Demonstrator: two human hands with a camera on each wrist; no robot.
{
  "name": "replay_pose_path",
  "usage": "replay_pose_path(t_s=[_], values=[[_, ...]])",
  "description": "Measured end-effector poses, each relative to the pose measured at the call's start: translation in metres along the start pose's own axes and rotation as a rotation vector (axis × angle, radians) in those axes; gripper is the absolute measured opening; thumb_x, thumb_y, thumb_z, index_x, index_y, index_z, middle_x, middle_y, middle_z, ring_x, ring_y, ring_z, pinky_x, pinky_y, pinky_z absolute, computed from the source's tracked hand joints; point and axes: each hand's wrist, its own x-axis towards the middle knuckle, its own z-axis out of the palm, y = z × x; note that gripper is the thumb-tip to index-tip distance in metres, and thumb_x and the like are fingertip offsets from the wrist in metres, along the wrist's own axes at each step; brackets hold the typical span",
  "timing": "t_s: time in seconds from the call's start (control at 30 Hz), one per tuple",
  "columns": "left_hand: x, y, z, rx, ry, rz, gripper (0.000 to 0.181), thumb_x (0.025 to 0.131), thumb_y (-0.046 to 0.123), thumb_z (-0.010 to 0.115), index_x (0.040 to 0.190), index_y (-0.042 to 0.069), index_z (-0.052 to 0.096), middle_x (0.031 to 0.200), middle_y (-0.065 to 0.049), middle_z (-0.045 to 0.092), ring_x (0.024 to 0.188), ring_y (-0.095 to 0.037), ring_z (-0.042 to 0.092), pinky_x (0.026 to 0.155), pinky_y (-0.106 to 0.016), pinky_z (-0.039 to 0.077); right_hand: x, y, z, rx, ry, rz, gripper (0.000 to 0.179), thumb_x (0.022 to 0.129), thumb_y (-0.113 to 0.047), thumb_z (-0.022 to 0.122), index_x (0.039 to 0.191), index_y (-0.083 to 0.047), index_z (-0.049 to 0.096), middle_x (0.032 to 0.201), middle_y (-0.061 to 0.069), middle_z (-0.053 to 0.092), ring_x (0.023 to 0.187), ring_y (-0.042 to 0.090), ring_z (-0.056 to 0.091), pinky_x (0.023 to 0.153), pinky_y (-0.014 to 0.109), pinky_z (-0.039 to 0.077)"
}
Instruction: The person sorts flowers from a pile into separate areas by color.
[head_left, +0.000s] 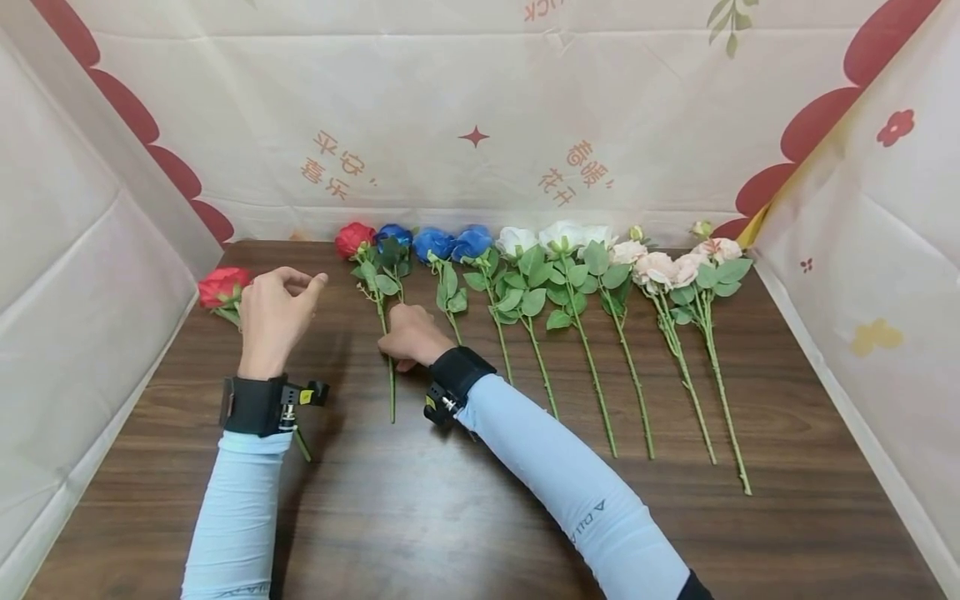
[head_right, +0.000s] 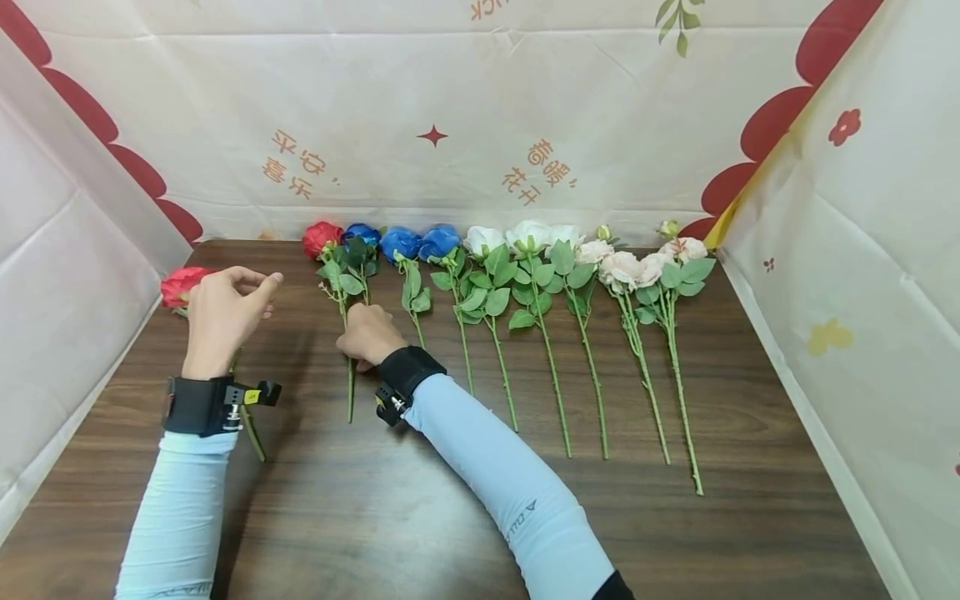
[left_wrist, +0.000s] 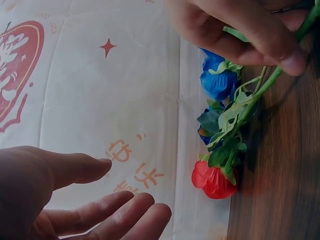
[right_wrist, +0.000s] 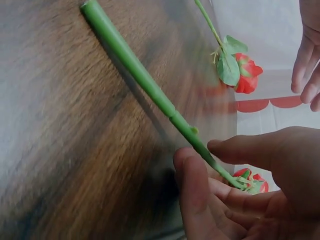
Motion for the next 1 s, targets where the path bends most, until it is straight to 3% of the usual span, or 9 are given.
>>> replay_pose_path(t_s=[0.17, 0.37, 0.53, 0.8, 1.0], values=[[-0.001, 0.009, 0.008, 0.010, -0.037, 0.048, 0.052, 0.088, 0.055, 0.056, 0.092, 0.006, 0.072, 0.077, -0.010, 0.068, 0.069, -0.024, 0.060, 0.059, -0.039, 0.041, -0.005, 0.009, -0.008, -0.045, 0.063, -0.060, 0.031, 0.089, -0.032, 0.066, 0.071, -0.008, 0.058, 0.053, 0.003, 0.058, 0.041, 0.011, 0.059, 0.044, 0.021, 0.046], [-0.011, 0.025, 0.022, -0.037, -0.110, 0.142, 0.040, 0.090, 0.047, 0.059, 0.090, 0.008, 0.071, 0.075, -0.006, 0.067, 0.064, -0.021, 0.060, 0.055, -0.037, 0.042, -0.027, 0.025, -0.023, 0.017, 0.116, -0.135, 0.031, 0.088, -0.035, 0.066, 0.075, -0.008, 0.057, 0.051, -0.001, 0.056, 0.041, 0.010, 0.059, 0.044, 0.023, 0.044], [-0.021, 0.039, 0.032, -0.062, -0.159, 0.184, 0.032, 0.089, 0.042, 0.063, 0.089, 0.011, 0.071, 0.074, -0.002, 0.067, 0.063, -0.018, 0.059, 0.053, -0.035, 0.042, -0.052, 0.044, -0.039, 0.095, 0.104, -0.139, 0.021, 0.090, -0.032, 0.065, 0.085, -0.013, 0.059, 0.060, 0.001, 0.064, 0.048, 0.014, 0.063, 0.045, 0.025, 0.049], [-0.037, 0.062, 0.045, -0.078, -0.264, 0.264, 0.027, 0.090, 0.039, 0.063, 0.090, 0.013, 0.071, 0.074, 0.002, 0.065, 0.064, -0.014, 0.059, 0.058, -0.034, 0.045, -0.092, 0.078, -0.067, 0.159, 0.154, -0.205, 0.013, 0.092, -0.023, 0.064, 0.086, -0.011, 0.061, 0.067, 0.008, 0.065, 0.049, 0.018, 0.062, 0.044, 0.026, 0.050], [-0.046, 0.072, 0.053, -0.082, -0.308, 0.285, 0.023, 0.090, 0.038, 0.064, 0.090, 0.015, 0.070, 0.073, 0.006, 0.064, 0.065, -0.011, 0.058, 0.060, -0.032, 0.045, -0.112, 0.096, -0.079, 0.258, 0.191, -0.195, 0.012, 0.092, -0.021, 0.064, 0.090, -0.009, 0.062, 0.067, 0.006, 0.064, 0.052, 0.023, 0.063, 0.048, 0.036, 0.053]])
